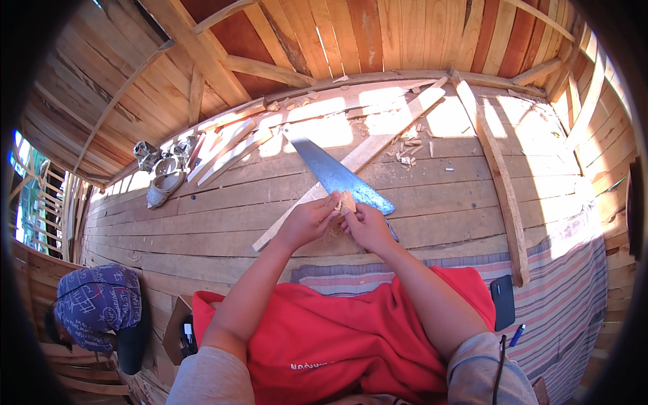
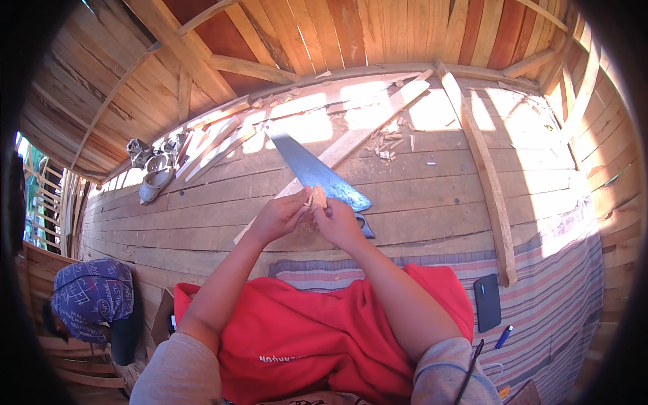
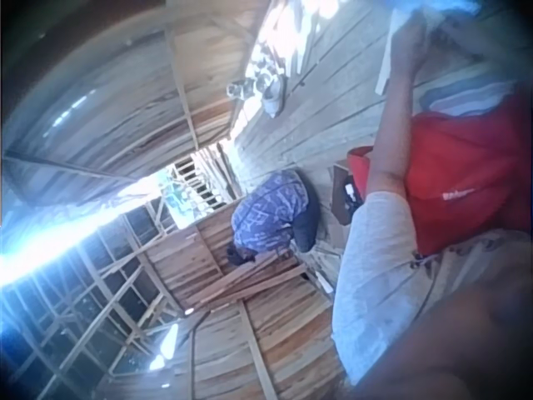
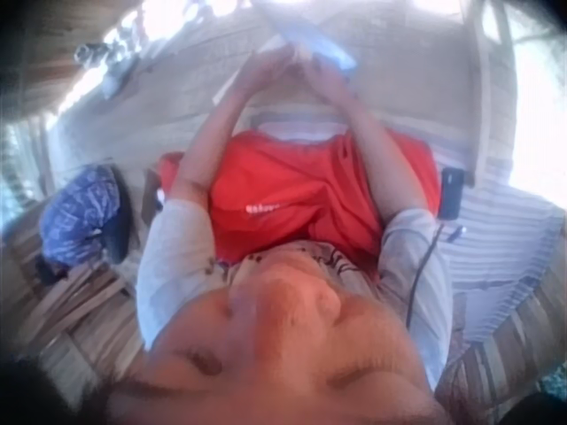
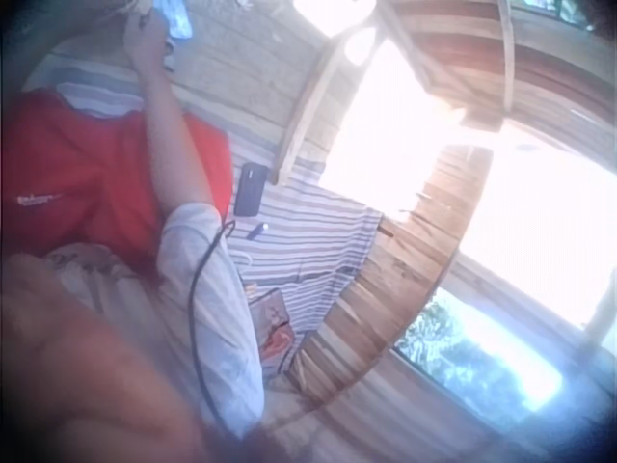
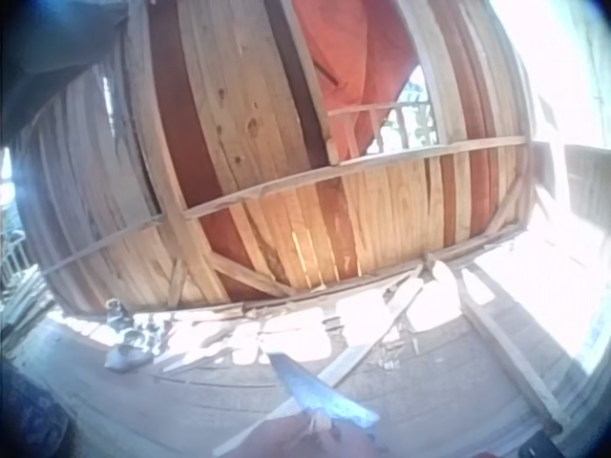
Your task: The person marks a wooden board with a square and then saws through the wood by hand.
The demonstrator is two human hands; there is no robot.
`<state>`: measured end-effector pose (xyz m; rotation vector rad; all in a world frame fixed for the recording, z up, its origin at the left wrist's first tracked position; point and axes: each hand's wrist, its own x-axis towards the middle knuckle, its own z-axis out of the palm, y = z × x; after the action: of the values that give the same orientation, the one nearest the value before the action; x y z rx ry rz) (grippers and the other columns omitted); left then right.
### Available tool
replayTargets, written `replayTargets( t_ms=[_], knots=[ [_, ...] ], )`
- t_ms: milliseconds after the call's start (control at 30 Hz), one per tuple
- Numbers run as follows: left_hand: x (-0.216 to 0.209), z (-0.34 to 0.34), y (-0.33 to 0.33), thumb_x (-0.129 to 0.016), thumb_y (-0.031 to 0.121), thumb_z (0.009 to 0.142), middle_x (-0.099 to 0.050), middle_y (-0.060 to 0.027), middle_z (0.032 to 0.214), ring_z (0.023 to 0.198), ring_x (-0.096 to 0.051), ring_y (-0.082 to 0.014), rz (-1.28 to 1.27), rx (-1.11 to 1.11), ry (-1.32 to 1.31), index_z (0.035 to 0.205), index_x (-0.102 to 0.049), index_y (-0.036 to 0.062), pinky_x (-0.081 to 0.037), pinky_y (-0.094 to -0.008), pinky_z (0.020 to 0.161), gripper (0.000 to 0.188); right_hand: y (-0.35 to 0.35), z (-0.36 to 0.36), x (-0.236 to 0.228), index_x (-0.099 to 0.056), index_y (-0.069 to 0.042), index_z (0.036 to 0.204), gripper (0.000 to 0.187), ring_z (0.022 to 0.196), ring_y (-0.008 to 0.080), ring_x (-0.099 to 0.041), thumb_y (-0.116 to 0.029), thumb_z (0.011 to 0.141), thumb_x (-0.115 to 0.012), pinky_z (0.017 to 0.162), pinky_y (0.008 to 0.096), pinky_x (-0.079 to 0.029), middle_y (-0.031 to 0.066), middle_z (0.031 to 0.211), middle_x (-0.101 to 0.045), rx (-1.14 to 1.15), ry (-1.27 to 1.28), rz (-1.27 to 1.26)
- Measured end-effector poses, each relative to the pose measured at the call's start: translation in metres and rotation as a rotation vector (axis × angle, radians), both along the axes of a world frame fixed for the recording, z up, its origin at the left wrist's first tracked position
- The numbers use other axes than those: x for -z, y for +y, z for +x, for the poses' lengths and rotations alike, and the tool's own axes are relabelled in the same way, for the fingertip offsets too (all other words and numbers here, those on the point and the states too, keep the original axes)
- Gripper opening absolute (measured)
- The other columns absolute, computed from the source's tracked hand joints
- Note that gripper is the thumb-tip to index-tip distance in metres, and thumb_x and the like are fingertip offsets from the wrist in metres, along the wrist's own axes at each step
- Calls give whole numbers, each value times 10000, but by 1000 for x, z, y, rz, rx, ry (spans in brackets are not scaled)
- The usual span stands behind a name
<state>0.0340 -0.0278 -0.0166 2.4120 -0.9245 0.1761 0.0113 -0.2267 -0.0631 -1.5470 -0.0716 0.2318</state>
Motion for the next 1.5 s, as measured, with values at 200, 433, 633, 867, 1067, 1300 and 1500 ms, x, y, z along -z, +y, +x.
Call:
replayTargets(
  t_ms=[200, 433, 633, 867, 1067, 1300, 1500],
  knots=[
    [4, 0, -2, -720, 139, 910, -717, -178, 1207, 933, -743, -317, 4, 4, -178, 1325, -645, 16, -617, -380, 733, 439, 2, -4, -11, -686, 30, 1009, 307, 668, 118, -677, -257, 1049, -586, 593, 289, -531, 70, 791, -715, -27, 95, 16],
    [4, -3, -13, -703, 165, 935, -749, -165, 924, 771, -738, -309, -11, -116, -234, 1088, -714, -9, -596, -393, 654, 232, 3, -2, -15, -684, 16, 982, 303, 623, 109, -662, -262, 1048, -581, 448, 271, -491, 65, 775, -701, 12, 190, 124],
    [-7, 8, -8, -648, 193, 991, -711, -134, 751, 669, -726, -232, -189, -363, 85, 911, -697, -37, -540, -353, 567, 248, 4, -8, -13, -683, 27, 1108, 298, 630, 113, -673, -246, 1036, -587, 445, 263, -496, 69, 812, -707, 22, 184, 138],
    [-33, 41, 26, -662, 247, 987, -734, -76, 787, 761, -759, -160, -167, -677, 896, 893, -723, 13, -532, -302, 566, 260, -7, 4, -23, -675, 35, 1102, 320, 625, 125, -684, -259, 1031, -574, 439, 269, -489, 81, 822, -716, 105, 214, 83],
    [-87, 83, 13, -682, 312, 984, -766, -87, 938, 882, -755, -173, -128, -466, 1006, 977, -721, 38, -579, -311, 699, 277, -16, 12, -26, -660, 59, 1040, 344, 613, 140, -683, -269, 1036, -558, 433, 269, -477, 106, 830, -719, 115, 241, 104],
    [-146, 148, -22, -720, 516, 913, -277, -235, 1660, 1545, -279, -332, -145, -382, 629, 1617, -201, -21, -300, -438, 1240, 1027, -20, 14, -31, -643, 71, 1029, 356, 611, 158, -688, -267, 1046, -534, 432, 277, -480, 132, 836, -716, 116, 251, 125],
    [-92, 97, -42, -864, 501, 770, -555, -183, 1488, 1396, -513, -310, 520, 95, 600, 1560, -395, 46, -399, -426, 1174, 1026, -29, 14, -42, -618, 71, 1026, 403, 634, 173, -695, -317, 1074, -523, 452, 279, -489, 161, 839, -712, 124, 430, 391]
  ],
)
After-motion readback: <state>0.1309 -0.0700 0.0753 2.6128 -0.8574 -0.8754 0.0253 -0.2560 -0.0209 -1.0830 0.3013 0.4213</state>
